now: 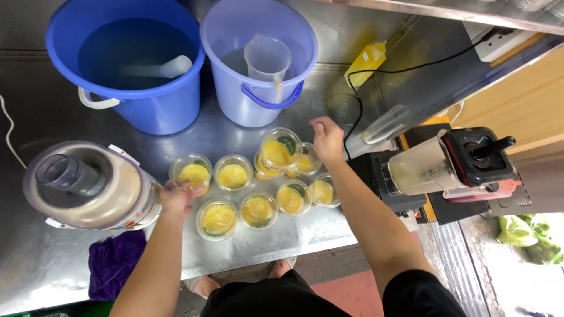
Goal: Prepare multiple cups of a blended yellow beverage by mixing ingredients and pouring into plastic cups.
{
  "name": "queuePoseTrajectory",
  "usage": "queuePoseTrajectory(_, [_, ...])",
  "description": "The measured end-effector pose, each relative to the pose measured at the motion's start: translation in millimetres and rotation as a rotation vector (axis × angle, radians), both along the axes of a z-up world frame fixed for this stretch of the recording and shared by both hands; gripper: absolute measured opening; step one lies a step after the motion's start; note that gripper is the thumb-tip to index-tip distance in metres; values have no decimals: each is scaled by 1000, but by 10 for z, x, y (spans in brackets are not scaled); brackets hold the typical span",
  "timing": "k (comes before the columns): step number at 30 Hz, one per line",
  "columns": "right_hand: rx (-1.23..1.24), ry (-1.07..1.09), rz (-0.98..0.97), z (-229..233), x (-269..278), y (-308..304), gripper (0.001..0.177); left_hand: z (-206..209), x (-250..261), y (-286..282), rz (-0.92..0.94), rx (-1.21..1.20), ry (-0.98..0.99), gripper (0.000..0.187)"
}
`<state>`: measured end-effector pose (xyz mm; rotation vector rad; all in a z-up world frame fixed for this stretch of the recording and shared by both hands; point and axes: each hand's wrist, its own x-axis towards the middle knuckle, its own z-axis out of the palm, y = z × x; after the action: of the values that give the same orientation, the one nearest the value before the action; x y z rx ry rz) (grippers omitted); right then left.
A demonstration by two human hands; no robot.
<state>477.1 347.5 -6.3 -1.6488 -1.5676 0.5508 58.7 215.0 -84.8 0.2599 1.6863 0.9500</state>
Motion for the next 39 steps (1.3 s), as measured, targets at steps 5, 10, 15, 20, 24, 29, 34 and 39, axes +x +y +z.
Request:
queuePoseTrajectory(5, [-405, -531, 232, -215, 121, -160, 74, 179, -28, 170, 144, 208, -4, 60])
queuePoseTrajectory(10, [-654, -676, 225, -64, -294, -313, 119, 1019, 119, 104, 165, 259, -68, 33])
queuePoseTrajectory(15, [-690, -706, 170, 249, -411, -327, 112, 1294, 381, 86, 19, 223, -287, 43])
queuePoseTrajectory(20, [-407, -667, 172, 924, -250, -615, 106, 1162, 650, 60, -179, 187, -263, 66])
queuePoseTrajectory(24, [-148, -585, 299, 1455, 4, -912, 106, 1124, 746, 107, -286, 188, -95, 78])
queuePoseTrajectory(29, [-194, -472, 378, 1426, -163, -1403, 105, 1329, 722, -45, -310, 193, 4, 73])
queuePoseTrajectory(34, [-270, -554, 376, 1161, -440, -1621, 103, 355, 525, -741, -202, 373, 461, 56])
queuePoseTrajectory(39, [-27, -361, 505, 1102, -357, -1630, 85, 185, 590, -1165, -335, 243, 462, 68])
